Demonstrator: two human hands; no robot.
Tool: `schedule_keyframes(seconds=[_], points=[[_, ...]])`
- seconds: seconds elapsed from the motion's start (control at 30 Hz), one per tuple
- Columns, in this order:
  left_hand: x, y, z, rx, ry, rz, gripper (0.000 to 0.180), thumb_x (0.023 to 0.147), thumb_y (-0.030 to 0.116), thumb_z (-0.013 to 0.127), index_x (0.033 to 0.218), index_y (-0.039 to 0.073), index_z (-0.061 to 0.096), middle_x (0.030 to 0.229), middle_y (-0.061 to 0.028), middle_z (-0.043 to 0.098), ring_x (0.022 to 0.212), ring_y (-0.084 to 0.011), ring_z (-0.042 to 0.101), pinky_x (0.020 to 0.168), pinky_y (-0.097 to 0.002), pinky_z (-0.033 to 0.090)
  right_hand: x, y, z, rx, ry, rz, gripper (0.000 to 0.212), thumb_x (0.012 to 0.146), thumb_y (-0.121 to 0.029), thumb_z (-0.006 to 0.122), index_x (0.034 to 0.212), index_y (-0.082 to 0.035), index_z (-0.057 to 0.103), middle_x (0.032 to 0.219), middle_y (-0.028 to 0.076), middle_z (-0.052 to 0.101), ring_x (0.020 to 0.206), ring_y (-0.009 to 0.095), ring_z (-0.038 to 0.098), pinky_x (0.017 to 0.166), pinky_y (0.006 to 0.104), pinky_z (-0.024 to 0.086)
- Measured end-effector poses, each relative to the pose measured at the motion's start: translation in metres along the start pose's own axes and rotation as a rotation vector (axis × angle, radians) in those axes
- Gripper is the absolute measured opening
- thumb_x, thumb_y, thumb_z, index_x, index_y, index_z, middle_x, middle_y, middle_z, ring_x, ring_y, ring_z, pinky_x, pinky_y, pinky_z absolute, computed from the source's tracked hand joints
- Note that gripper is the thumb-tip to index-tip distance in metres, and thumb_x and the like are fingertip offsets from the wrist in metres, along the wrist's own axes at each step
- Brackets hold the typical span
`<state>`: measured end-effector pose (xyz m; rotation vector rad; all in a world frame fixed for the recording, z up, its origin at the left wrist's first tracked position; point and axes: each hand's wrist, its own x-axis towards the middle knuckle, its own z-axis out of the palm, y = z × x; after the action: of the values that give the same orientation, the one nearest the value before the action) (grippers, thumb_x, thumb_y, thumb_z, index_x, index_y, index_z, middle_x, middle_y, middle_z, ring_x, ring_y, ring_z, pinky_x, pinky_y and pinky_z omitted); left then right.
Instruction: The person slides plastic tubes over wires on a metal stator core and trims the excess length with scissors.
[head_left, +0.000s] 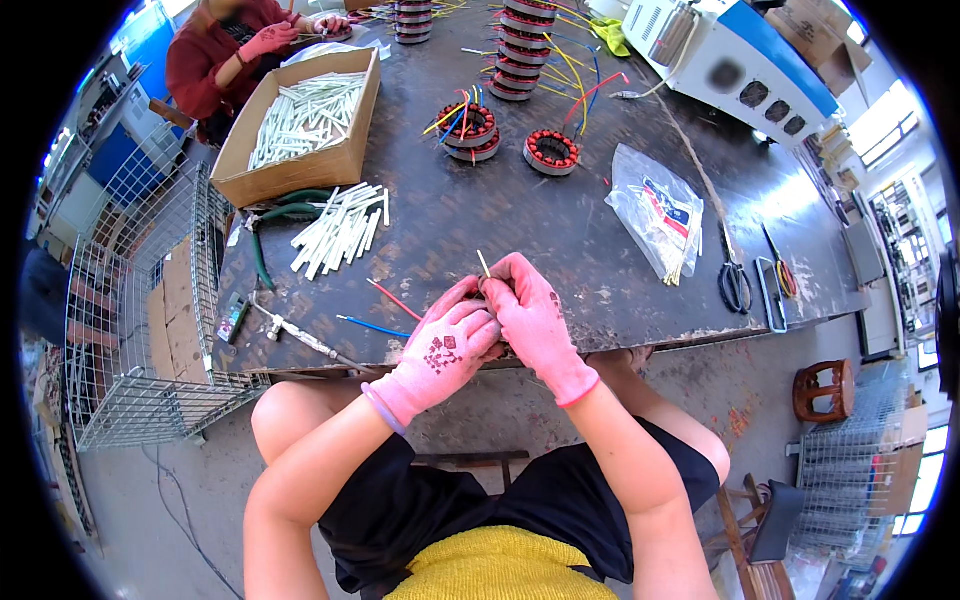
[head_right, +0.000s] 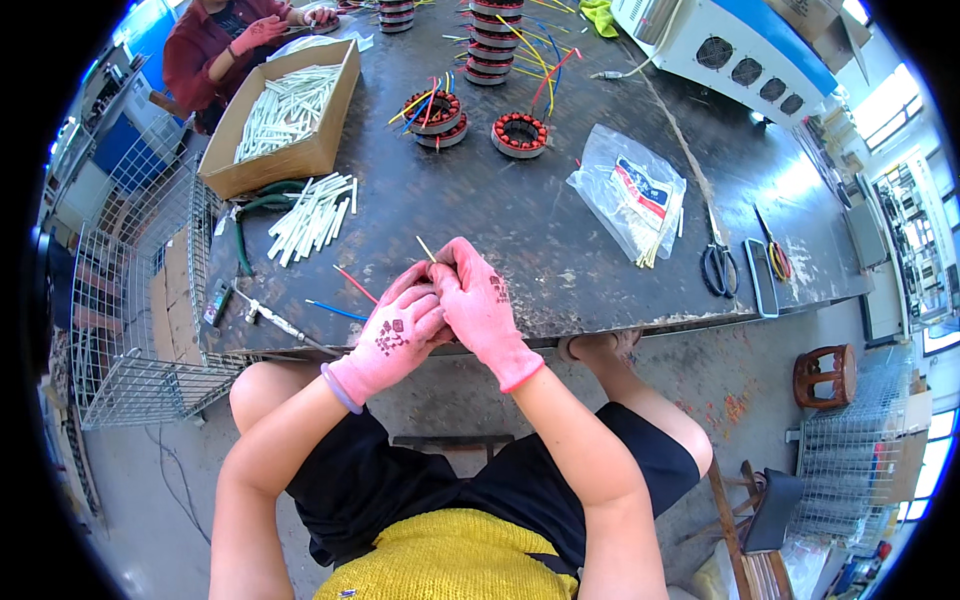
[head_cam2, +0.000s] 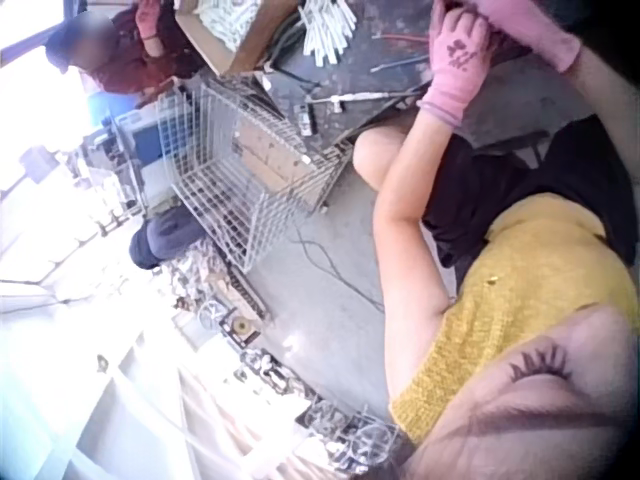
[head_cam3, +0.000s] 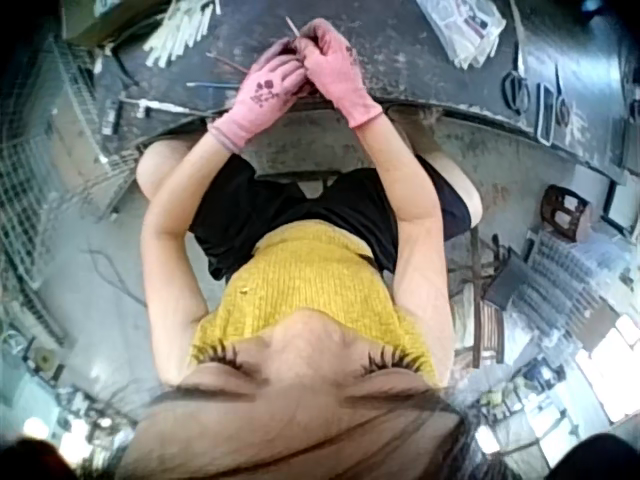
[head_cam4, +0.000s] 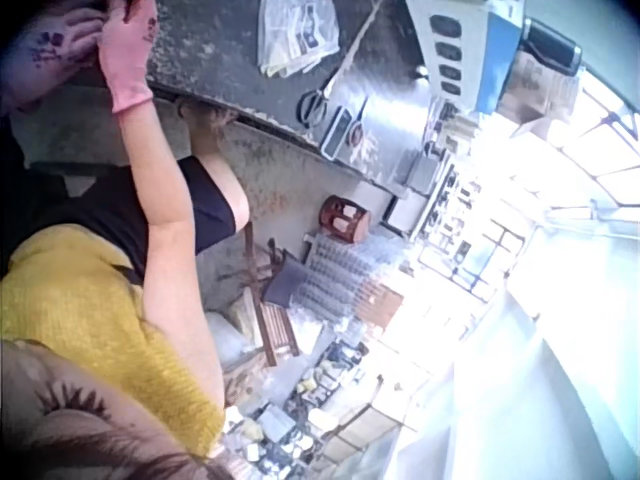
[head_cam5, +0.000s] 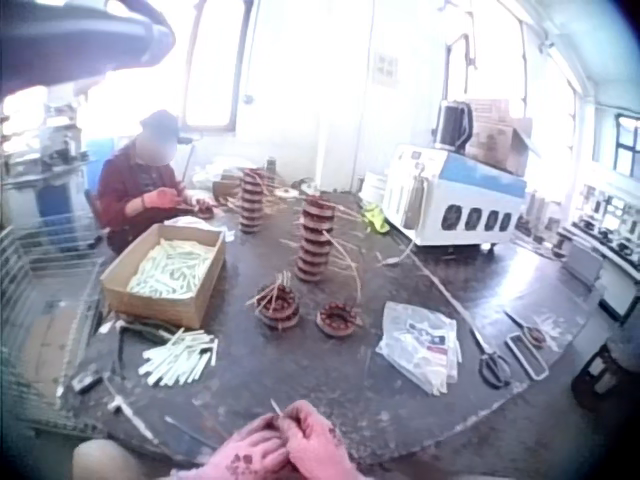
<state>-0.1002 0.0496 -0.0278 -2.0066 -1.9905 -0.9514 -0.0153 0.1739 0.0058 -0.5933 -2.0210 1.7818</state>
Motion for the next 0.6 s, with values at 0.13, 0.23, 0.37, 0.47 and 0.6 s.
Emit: schedule_keyframes(seconds=[0.13, 0.23, 0.37, 0.47, 0.6], points=[[0.002, 0.001, -0.007, 0.021, -0.052, 0.003, 0.025, 0.071, 0.013, 0.072, 0.093, 0.004, 0.062, 0.1, -0.0097, 0.065, 0.107, -0.0296, 0.061, 0.114, -0.0507, 0.035, 0.002, 0.005, 0.007, 0.11, -0.015, 0.027, 0.007, 0.097, -0.007, 0.054, 0.095, -0.001, 0.055, 0.081, 0.004, 0.058, 0.077, 0.01, 0.051, 0.07, 0.029, 0.047], [0.005, 0.005, -0.01, 0.072, -0.05, -0.021, 0.032, 0.072, 0.015, 0.074, 0.101, 0.007, 0.062, 0.099, -0.0084, 0.064, 0.108, -0.0263, 0.061, 0.113, -0.0482, 0.037, 0.003, 0.007, -0.025, 0.021, 0.011, -0.064, 0.017, 0.097, -0.012, 0.058, 0.111, -0.002, 0.06, 0.09, 0.003, 0.063, 0.082, 0.009, 0.056, 0.072, 0.0263, 0.049], [0.006, 0.004, -0.011, 0.059, -0.043, -0.018, 0.036, 0.071, 0.012, 0.074, 0.105, 0.009, 0.063, 0.098, -0.0073, 0.065, 0.107, -0.0264, 0.061, 0.112, -0.0491, 0.039, -0.023, 0.002, -0.119, -0.399, 0.419, -0.088, 0.02, 0.093, -0.015, 0.064, 0.109, -0.004, 0.068, 0.095, 0.01, 0.068, 0.084, 0.019, 0.067, 0.074, 0.0324, 0.052], [0.006, 0.006, -0.01, 0.052, -0.038, -0.03, 0.04, 0.07, 0.009, 0.074, 0.108, 0.01, 0.062, 0.096, -0.0055, 0.065, 0.105, -0.0261, 0.062, 0.111, -0.0498, 0.039, -0.035, 0.041, -0.201, -0.973, 0.566, -0.21, 0.013, 0.087, -0.017, 0.066, 0.098, -0.01, 0.071, 0.093, 0.009, 0.065, 0.085, 0.03, 0.065, 0.075, 0.0399, 0.052], [0.009, 0.008, -0.009, 0.039, -0.047, -0.016, 0.041, 0.07, 0.006, 0.073, 0.109, 0.01, 0.062, 0.095, -0.0049, 0.065, 0.104, -0.0261, 0.063, 0.111, -0.0511, 0.039, -0.03, 0.058, -0.235, -1.377, 0.505, -0.208, 0.013, 0.085, -0.02, 0.068, 0.097, -0.015, 0.07, 0.098, 0.002, 0.063, 0.093, 0.023, 0.062, 0.078, 0.0394, 0.048]])
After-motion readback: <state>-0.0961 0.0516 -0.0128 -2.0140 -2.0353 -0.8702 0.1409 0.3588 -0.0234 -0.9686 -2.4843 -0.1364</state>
